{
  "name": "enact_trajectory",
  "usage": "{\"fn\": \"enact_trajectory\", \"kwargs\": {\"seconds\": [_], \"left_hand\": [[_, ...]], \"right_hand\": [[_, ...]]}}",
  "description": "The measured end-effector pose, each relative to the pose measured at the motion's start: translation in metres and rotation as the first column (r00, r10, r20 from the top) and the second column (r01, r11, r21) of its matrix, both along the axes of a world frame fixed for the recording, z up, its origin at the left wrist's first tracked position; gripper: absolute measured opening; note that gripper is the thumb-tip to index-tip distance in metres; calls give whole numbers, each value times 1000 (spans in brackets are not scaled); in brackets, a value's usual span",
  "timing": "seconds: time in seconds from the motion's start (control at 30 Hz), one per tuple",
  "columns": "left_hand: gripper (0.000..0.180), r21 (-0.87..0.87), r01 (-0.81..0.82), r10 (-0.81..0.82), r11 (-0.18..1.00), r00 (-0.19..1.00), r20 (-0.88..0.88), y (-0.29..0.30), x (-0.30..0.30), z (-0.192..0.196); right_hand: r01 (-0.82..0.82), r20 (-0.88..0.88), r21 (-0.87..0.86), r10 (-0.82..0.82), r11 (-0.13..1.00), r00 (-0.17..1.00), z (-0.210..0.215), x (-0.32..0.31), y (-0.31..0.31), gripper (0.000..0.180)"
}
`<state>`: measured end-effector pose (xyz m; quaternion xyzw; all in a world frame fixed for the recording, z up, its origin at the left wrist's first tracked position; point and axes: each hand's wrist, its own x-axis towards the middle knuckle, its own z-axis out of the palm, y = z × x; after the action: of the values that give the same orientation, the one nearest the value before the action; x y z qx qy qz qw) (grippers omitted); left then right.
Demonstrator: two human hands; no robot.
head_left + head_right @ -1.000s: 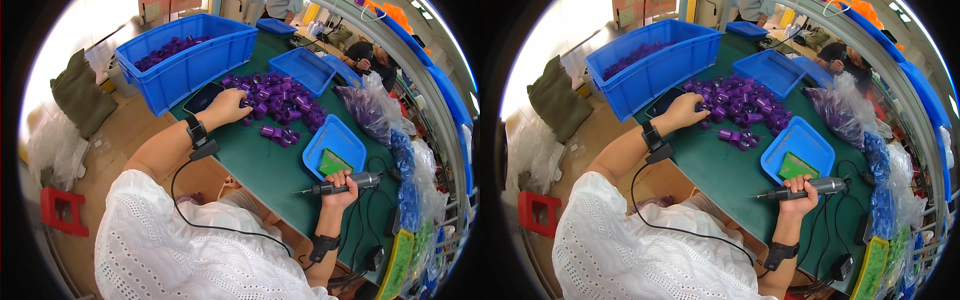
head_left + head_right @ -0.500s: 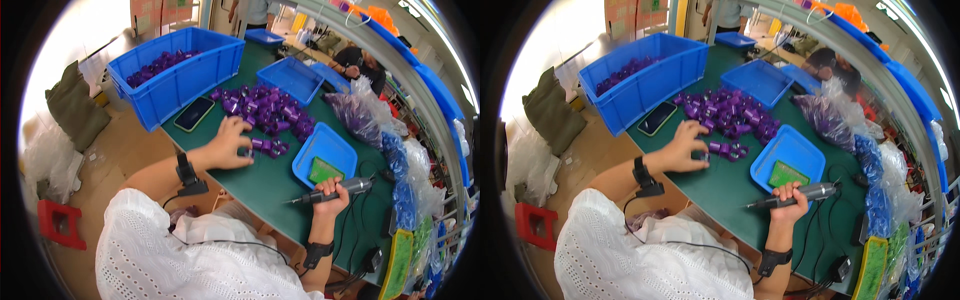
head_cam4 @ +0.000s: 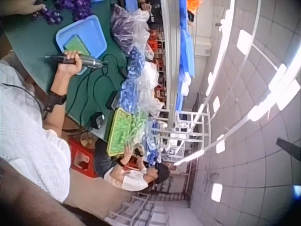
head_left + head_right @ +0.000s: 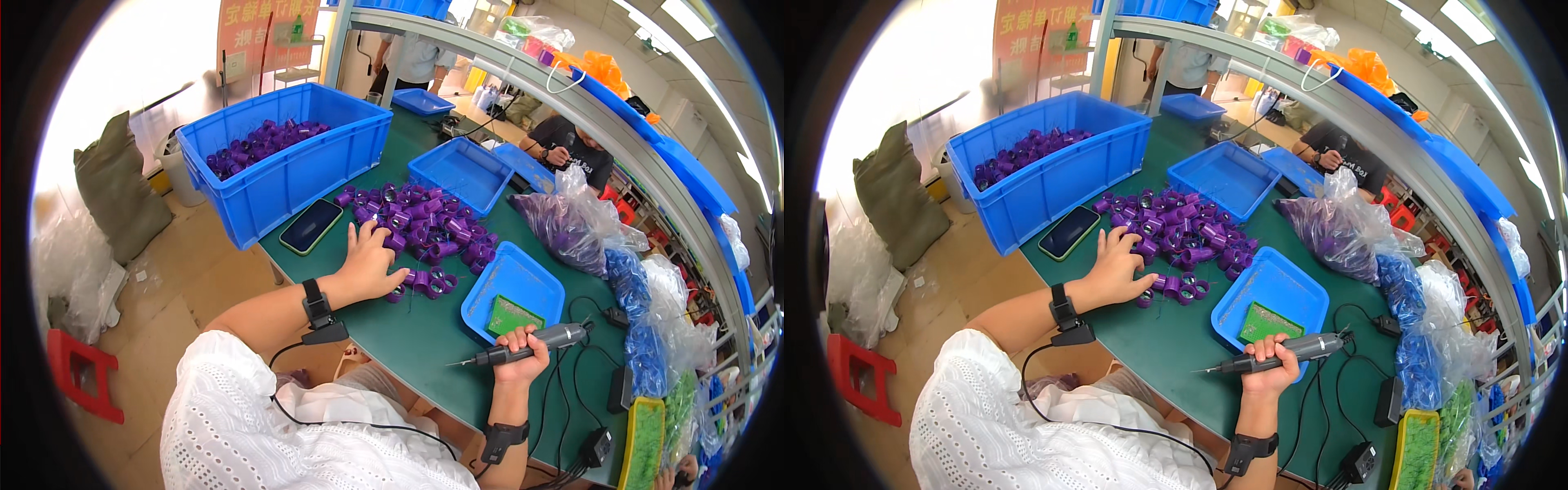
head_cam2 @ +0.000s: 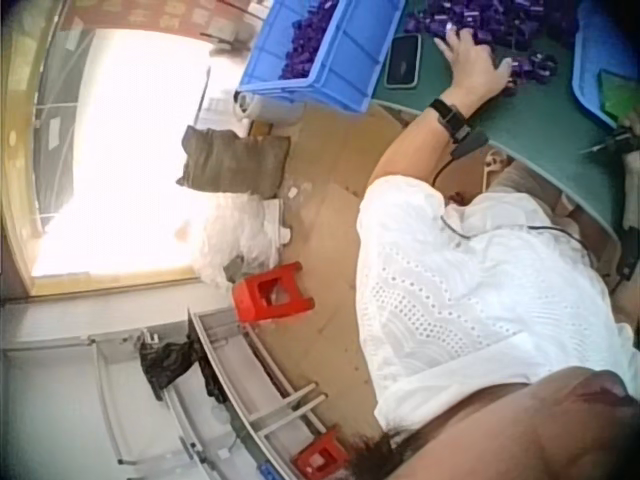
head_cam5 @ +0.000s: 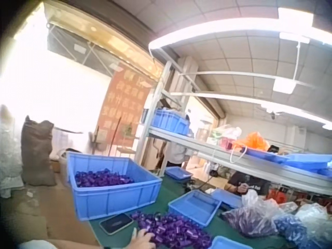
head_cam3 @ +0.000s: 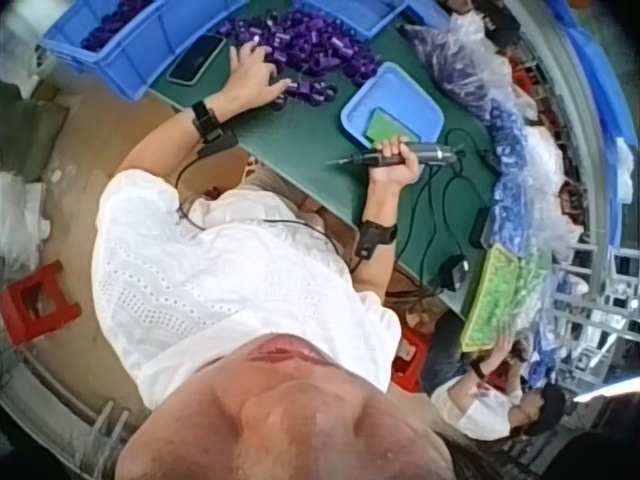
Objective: Using an electric screwdriver to fasten components inside small purple plastic housings at an assembly workstation.
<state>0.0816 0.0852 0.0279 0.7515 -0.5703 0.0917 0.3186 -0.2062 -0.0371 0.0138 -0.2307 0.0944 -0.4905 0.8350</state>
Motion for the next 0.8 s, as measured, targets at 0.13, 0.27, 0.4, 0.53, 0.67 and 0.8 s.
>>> {"fn": "enact_trajectory", "kwargs": {"seconds": [0.13, 0.27, 0.4, 0.53, 0.67, 0.8], "left_hand": [[25, 119, -46, 50, 992, 998, -32, -12, 0, -8], [19, 79, -48, 57, 996, 992, -114, -20, -1, -15], [12, -28, 8, -11, 1000, 995, -99, -17, -2, -9], [11, -43, 85, -80, 995, 990, 115, -13, 5, 5], [17, 104, 59, -67, 993, 995, 75, -14, 7, 18], [24, 175, 48, -59, 983, 997, 57, -13, 11, 14]], "right_hand": [[4, 4, 13, -4, 1000, 1000, 1, 1, 0, 12], [8, 5, 15, -8, 1000, 1000, 3, 0, 0, 12], [-4, 9, 10, 4, 1000, 1000, 4, 0, 4, 13], [7, -10, -4, -7, 1000, 1000, 5, 2, 5, 13], [26, -10, 21, -26, 999, 1000, 2, 1, 1, 13], [-6, 6, 3, 6, 1000, 1000, 0, 0, -4, 12]]}}
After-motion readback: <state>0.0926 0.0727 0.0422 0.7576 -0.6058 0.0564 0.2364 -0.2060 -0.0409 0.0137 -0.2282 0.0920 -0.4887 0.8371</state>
